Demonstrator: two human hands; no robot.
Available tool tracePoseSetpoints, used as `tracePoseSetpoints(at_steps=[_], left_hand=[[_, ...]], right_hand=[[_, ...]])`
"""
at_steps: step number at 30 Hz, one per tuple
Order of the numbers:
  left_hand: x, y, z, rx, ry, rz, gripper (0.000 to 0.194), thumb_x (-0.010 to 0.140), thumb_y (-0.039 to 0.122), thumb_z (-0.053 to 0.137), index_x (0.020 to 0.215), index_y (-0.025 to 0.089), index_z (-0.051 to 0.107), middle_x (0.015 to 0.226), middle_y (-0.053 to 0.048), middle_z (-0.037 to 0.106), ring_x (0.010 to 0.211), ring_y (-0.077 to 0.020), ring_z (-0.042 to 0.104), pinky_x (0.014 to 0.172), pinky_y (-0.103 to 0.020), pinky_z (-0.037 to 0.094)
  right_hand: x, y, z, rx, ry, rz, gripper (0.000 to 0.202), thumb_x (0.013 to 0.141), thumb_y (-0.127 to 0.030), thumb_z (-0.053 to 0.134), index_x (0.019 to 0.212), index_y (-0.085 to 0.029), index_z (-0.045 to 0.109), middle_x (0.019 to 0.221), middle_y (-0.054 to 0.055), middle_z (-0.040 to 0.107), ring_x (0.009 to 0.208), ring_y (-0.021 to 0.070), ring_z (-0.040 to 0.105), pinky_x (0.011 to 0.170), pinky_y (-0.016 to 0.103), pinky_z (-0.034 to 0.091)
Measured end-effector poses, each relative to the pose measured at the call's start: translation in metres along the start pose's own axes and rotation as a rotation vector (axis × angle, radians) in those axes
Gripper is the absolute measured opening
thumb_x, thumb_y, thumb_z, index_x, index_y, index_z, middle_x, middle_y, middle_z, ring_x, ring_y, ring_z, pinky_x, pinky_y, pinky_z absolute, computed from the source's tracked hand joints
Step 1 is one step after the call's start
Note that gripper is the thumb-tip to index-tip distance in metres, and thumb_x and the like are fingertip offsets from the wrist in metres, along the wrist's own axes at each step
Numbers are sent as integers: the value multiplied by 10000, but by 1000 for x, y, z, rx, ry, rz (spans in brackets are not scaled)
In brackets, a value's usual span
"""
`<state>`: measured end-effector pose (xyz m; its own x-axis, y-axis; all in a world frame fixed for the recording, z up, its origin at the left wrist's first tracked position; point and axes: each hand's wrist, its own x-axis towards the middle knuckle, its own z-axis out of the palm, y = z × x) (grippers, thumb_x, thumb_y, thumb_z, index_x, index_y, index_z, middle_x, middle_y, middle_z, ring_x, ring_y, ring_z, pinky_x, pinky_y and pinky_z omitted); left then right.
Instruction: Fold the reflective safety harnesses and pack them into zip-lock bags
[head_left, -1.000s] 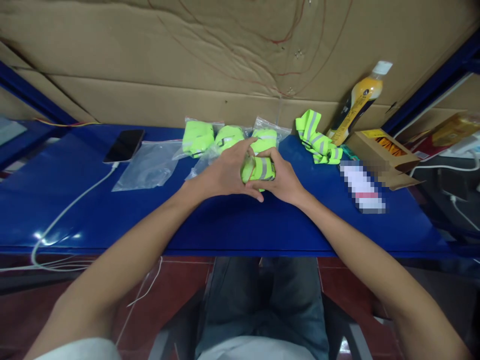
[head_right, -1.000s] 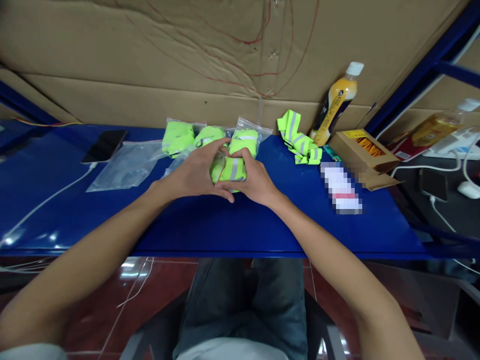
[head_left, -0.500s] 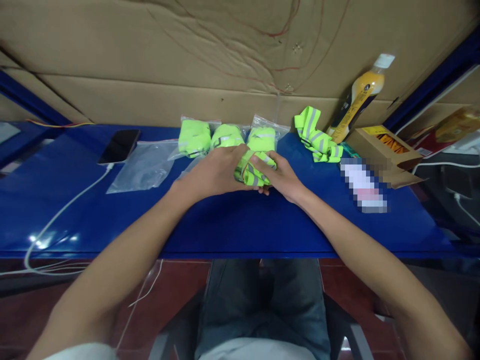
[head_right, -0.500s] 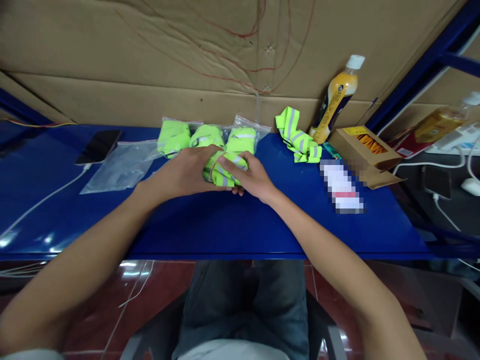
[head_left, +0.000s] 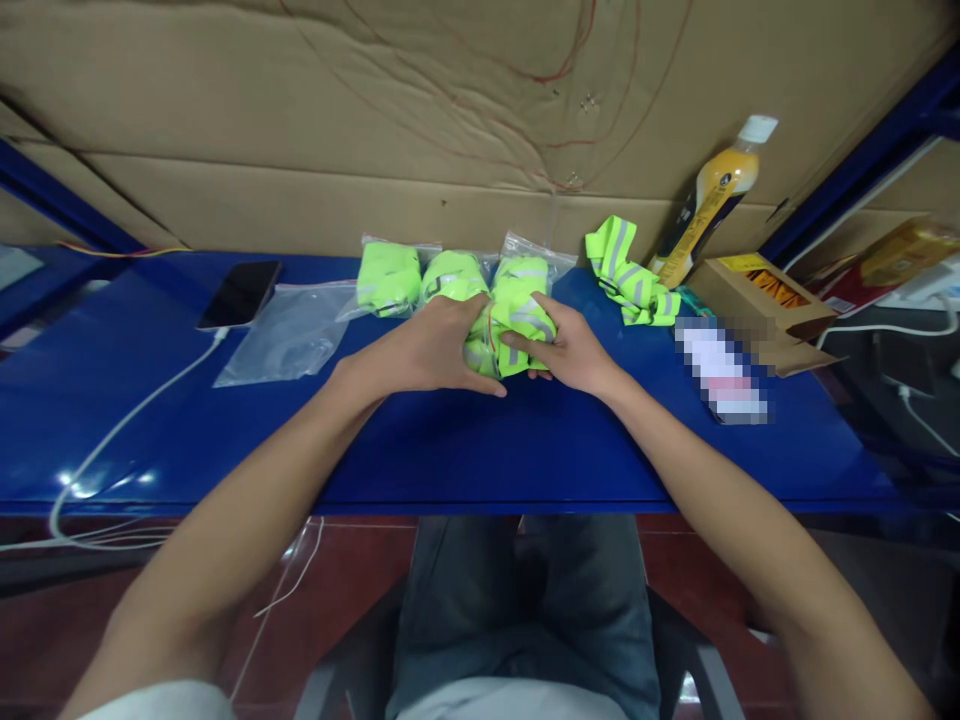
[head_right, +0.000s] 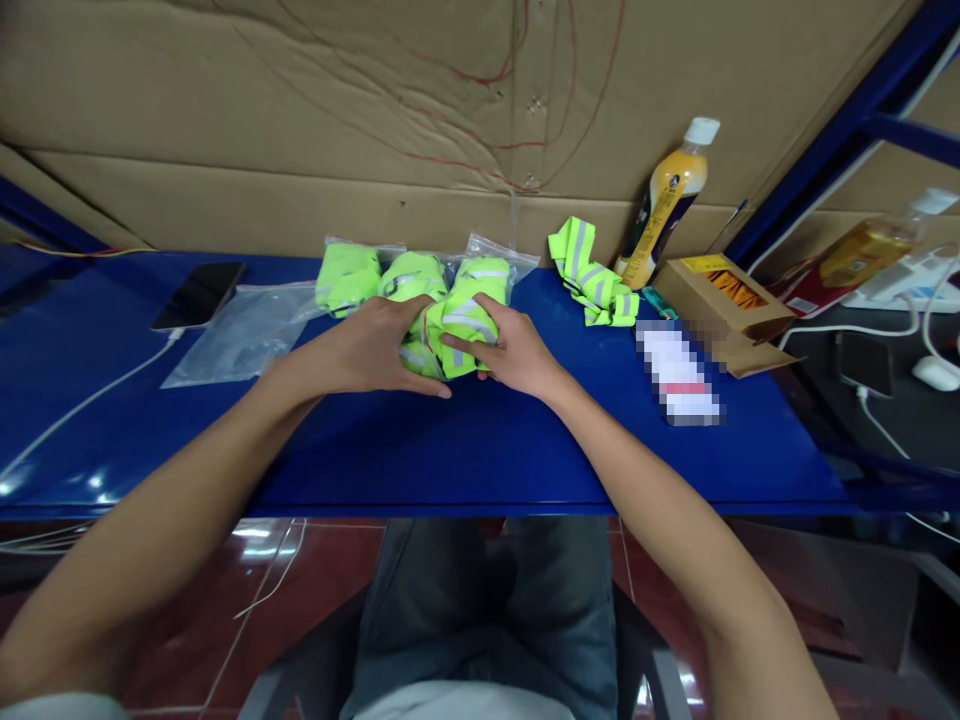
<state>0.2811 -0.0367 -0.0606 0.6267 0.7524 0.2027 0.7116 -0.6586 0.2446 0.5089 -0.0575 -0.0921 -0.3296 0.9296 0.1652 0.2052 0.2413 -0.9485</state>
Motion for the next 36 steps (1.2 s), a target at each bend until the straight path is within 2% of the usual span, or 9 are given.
tracePoseSetpoints(at_steps=[4,8,11,13,18,21,27,32,36], left_hand=[[2,1,-3,-95,-8,-72,991,623,663,992,1390,163,611,1146,-123,778,1098,-406,735,911,-412,517],[4,-2,-11,-235,-60,-79,997,571,672,997,1381,218,633,1222,-92,777,1133,-378,728,918,-406,521],[1,1,-18,-194,-5,-111,1064,567,678,1000,1430,215,584,1225,-109,764,1139,-379,723,913,-413,534],[-3,7,-20,-22,78,-118,1099,563,667,1015,1443,199,552,1264,-149,743,1201,-426,704,958,-448,534],[-7,12,-11,209,49,-79,905,684,534,992,1386,186,538,1216,-182,736,1178,-459,715,927,-442,538],[-3,2,-7,96,15,-16,766,735,542,952,1298,182,578,1117,-144,749,1082,-406,740,845,-382,522],[1,-7,-15,2,-55,22,700,635,595,955,1117,174,671,938,-72,731,914,-334,710,788,-350,460],[2,-3,-16,-107,-69,31,587,619,624,923,897,187,646,762,-2,655,751,-244,647,689,-312,376],[3,-1,-14,-214,-128,41,550,612,607,923,844,194,643,713,21,613,703,-207,591,656,-302,347]], right_hand=[[1,8,3,-303,108,-279,238,875,-317,775,1039,-221,631,972,50,713,779,225,694,693,350,555],[2,11,5,-435,94,-424,232,824,-197,737,1044,-213,665,1028,70,725,941,254,691,812,366,564],[1,6,6,-230,140,-264,199,875,-310,785,998,-227,651,892,29,702,677,190,660,580,312,527],[0,0,8,-65,189,-125,325,874,-465,836,1008,-235,650,787,-3,673,507,157,597,438,296,454],[-1,-10,11,66,235,-12,587,765,-677,898,1047,-214,675,773,-6,698,418,149,583,350,292,392],[-1,-8,8,-69,189,-95,578,833,-715,838,1057,-204,689,780,-12,704,444,131,574,412,288,416],[2,4,-4,-516,99,-360,495,997,-663,715,1006,-169,694,839,52,734,698,172,621,671,308,444],[1,2,-12,-685,-62,-376,357,1062,-455,708,1217,-135,688,957,89,762,787,193,660,719,306,409],[-2,-11,-14,-899,-157,-306,433,1082,-540,657,1164,-117,694,838,78,719,690,186,604,645,315,290]])
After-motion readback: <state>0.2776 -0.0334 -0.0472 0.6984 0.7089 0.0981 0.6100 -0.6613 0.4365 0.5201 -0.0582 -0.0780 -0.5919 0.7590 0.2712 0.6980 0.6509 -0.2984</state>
